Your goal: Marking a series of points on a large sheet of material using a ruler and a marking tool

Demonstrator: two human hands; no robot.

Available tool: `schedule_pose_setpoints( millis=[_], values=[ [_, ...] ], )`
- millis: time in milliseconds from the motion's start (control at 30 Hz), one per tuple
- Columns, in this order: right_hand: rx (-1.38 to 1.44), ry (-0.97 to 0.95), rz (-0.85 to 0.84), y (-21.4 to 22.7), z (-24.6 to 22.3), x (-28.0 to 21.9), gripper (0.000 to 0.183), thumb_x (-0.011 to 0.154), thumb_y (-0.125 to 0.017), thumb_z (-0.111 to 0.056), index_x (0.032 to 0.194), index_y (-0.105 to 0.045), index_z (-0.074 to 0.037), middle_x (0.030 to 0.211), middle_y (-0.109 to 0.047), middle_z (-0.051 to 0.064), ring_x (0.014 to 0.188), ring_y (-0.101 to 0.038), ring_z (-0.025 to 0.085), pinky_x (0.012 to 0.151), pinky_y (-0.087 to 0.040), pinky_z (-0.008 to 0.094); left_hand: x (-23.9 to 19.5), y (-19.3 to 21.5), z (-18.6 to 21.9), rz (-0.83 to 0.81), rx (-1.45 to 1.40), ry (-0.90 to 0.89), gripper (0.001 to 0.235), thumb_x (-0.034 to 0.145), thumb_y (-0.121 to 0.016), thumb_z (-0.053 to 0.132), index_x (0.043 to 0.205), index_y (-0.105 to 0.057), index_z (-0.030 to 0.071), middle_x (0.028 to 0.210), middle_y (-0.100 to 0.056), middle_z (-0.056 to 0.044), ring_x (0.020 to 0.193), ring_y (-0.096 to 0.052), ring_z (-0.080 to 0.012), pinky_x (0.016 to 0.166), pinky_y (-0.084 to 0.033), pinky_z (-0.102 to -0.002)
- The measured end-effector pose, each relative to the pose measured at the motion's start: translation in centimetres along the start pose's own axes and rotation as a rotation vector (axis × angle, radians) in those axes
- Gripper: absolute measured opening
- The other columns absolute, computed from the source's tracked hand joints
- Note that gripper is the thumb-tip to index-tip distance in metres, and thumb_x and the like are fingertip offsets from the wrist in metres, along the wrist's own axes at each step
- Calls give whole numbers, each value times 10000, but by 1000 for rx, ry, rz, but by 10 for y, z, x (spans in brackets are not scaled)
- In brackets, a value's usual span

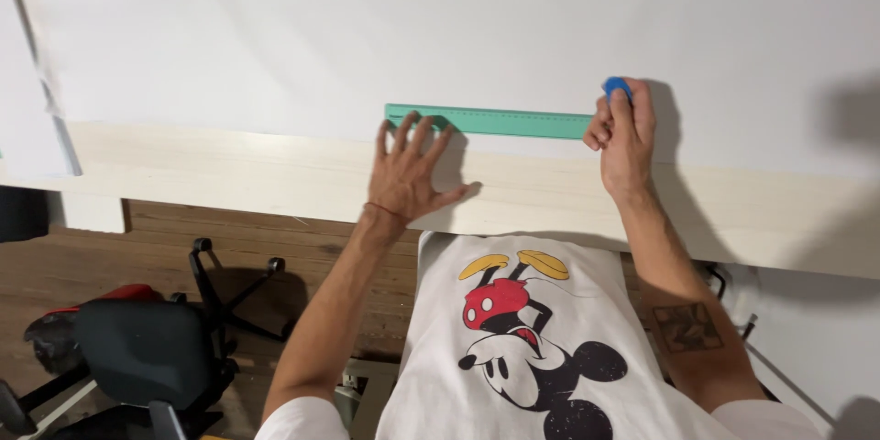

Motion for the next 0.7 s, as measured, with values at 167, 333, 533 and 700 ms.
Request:
schedule_pose_setpoints(
  millis=[167, 333, 533, 700],
  values=[
    [-32, 25, -206, -72, 7, 14, 302, 1299, -520, -155, 1592, -479, -97, 954, -620, 95, 607, -559, 122, 421, -518, 283, 6, 18, 18, -117, -26, 26, 1143, 894, -525, 1058, 1764, -519, 316, 1740, -553, -177, 1695, -423, -480, 1371, -276, -784],
    [-180, -19, -330, -109, 26, 21, 240, 1264, -577, -93, 1498, -554, -45, 823, -603, 86, 533, -538, 112, 366, -478, 270, 4, 2, 28, -417, 66, 32, 1242, 877, -416, 1131, 1868, -276, 395, 1849, -410, -193, 1772, -232, -522, 1382, -184, -825],
    [-617, 52, -486, -102, 46, 38, 244, 1158, -787, -123, 1379, -705, -57, 809, -767, 93, 624, -610, 151, 512, -491, 328, 5, -6, 30, -412, 59, 6, 1276, 849, -473, 1130, 1864, -266, 383, 1833, -389, -198, 1770, -199, -539, 1368, -168, -854],
    [-736, -47, -560, -122, 9, 31, 214, 1114, -721, -64, 1322, -689, -26, 718, -688, 76, 615, -559, 155, 577, -446, 317, 5, -6, 34, -389, 113, -25, 1239, 887, -591, 1055, 1862, -266, 362, 1815, -378, -189, 1742, -236, -539, 1350, -213, -856]
  ],
)
Point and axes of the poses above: each hand's wrist, its own x-axis towards the middle knuckle, its own y-axis out of the back of the hand, z = x × y, the point moved 9 cm from there along x, towards the middle knuckle
